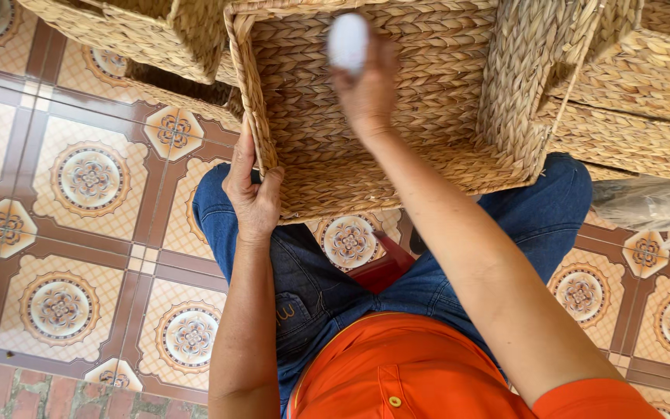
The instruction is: The person scrubs the exterior and interior surfaces of a woven basket using a white scrubbing pad. They rotate the basket to access different sides and continue scrubbing the inside bottom and walls.
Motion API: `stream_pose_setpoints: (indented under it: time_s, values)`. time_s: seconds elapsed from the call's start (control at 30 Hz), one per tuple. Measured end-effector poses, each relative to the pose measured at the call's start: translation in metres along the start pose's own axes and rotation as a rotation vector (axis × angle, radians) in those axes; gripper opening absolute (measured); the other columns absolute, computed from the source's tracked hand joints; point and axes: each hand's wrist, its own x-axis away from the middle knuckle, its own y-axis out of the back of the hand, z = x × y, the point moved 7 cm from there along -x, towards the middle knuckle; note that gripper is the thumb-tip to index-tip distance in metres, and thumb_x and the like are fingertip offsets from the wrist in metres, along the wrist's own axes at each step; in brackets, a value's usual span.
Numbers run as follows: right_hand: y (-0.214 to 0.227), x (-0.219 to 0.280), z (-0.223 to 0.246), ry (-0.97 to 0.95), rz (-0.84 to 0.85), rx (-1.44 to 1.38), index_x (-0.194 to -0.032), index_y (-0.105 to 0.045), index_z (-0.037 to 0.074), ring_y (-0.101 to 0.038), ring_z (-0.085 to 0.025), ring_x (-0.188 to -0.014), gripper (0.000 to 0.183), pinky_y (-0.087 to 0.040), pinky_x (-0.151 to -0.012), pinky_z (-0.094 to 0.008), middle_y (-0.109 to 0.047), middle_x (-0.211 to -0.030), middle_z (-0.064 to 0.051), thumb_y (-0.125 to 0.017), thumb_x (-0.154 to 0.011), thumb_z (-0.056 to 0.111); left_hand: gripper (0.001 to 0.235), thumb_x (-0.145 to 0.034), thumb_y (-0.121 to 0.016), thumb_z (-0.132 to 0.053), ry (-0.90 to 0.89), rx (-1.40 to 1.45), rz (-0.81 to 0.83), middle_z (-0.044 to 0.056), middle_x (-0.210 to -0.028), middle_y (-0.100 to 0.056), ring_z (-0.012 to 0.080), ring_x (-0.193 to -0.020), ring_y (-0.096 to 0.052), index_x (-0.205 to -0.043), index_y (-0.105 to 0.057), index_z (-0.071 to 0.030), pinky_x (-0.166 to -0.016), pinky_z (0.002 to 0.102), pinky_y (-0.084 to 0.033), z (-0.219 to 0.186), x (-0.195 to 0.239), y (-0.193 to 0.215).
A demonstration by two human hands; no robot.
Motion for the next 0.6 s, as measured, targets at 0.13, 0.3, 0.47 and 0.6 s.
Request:
stream_pose_setpoints:
  time_s: [0.13, 0.3, 0.47, 0.6]
  values:
    - [-0.015, 0.002, 0.048, 0.231, 0.085, -0.06, -0.153, -0.042, 0.021, -0.061, -0.035, -0.121, 0.098, -0.06, -0.096, -0.048, -0.053, -0.137, -0.017, -0.1, -0.074, 0.029, 0.086, -0.08, -0.054, 0.022, -0.001, -0.041, -0.017, 0.012, -0.161, -0.051, 0.0203, -0.149, -0.049, -0.159, -0.043, -0.009, -0.124, 0.031, -0.04, 0.0, 0.002, 0.003]
    - [0.058, -0.032, -0.06, 0.135, -0.047, -0.046, -0.155, -0.041, 0.022, -0.055, -0.039, -0.131, 0.09, -0.058, -0.097, -0.042, -0.051, -0.145, -0.021, -0.093, -0.083, 0.015, 0.085, -0.08, -0.053, 0.022, -0.026, -0.005, -0.031, 0.012, -0.162, -0.05, 0.0208, -0.149, -0.049, -0.158, -0.045, -0.01, -0.124, 0.031, -0.039, 0.008, 0.0, 0.004]
    - [0.12, -0.052, -0.157, -0.07, -0.166, 0.136, -0.16, -0.033, 0.006, -0.06, -0.034, -0.129, 0.088, -0.055, -0.104, -0.042, -0.051, -0.143, -0.022, -0.089, -0.095, 0.022, 0.085, -0.079, -0.054, 0.022, -0.078, -0.037, -0.007, 0.012, -0.16, -0.051, 0.0224, -0.151, -0.048, -0.157, -0.046, -0.01, -0.127, 0.032, -0.035, 0.003, -0.003, 0.0]
    - [0.075, -0.044, -0.12, -0.209, -0.198, 0.057, -0.156, -0.035, 0.013, -0.062, -0.033, -0.122, 0.086, -0.06, -0.092, -0.037, -0.05, -0.142, -0.021, -0.087, -0.087, 0.018, 0.086, -0.078, -0.053, 0.022, -0.034, -0.029, -0.011, 0.012, -0.159, -0.053, 0.0213, -0.149, -0.049, -0.158, -0.045, -0.009, -0.126, 0.032, -0.036, -0.002, -0.003, -0.001]
